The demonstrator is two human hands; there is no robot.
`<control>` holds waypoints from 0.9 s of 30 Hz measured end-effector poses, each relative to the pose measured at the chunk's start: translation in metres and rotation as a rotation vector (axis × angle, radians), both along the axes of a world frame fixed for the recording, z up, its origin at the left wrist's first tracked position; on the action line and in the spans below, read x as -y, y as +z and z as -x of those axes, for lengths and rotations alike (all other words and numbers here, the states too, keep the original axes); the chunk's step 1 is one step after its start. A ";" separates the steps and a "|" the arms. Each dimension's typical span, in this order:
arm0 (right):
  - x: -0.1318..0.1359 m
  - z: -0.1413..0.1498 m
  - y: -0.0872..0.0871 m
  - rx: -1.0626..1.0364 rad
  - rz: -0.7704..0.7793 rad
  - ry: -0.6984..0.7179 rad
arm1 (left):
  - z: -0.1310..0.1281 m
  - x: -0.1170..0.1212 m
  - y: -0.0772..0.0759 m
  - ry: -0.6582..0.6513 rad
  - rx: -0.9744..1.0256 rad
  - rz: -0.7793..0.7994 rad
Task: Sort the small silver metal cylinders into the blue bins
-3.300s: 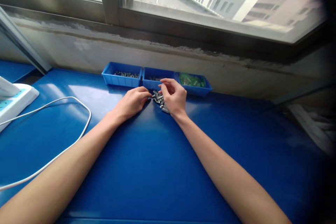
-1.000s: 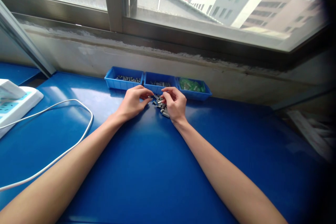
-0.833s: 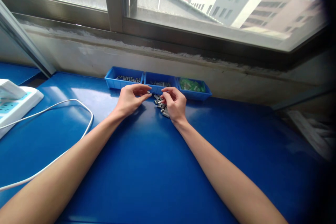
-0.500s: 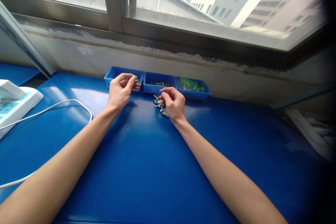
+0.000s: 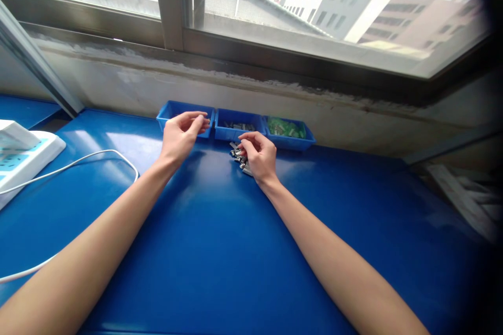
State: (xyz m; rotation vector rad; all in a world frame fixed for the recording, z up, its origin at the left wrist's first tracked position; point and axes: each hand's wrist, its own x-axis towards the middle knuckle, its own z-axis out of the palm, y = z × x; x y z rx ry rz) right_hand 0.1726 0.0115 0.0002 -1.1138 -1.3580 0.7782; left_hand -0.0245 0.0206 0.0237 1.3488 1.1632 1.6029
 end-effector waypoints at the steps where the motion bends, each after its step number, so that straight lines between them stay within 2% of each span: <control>1: 0.000 0.000 0.001 -0.003 0.002 -0.001 | -0.002 0.003 -0.001 -0.057 -0.112 -0.009; 3: 0.001 0.001 0.002 -0.006 0.004 -0.005 | -0.008 0.008 -0.003 -0.176 -0.362 -0.058; 7: 0.001 0.001 0.002 -0.012 -0.008 0.003 | -0.017 0.013 -0.013 -0.336 -0.848 -0.325; 10: 0.000 0.001 0.001 -0.015 -0.006 0.004 | -0.019 0.013 -0.020 -0.413 -1.048 -0.437; 15: -0.001 0.002 0.002 -0.024 -0.001 0.001 | -0.017 0.011 -0.023 -0.402 -1.113 -0.465; 21: -0.001 0.001 0.001 -0.021 -0.004 0.007 | -0.015 0.010 -0.024 -0.293 -1.133 -0.389; 27: -0.001 0.000 0.001 -0.008 -0.007 -0.001 | -0.014 0.008 -0.027 -0.251 -0.969 -0.340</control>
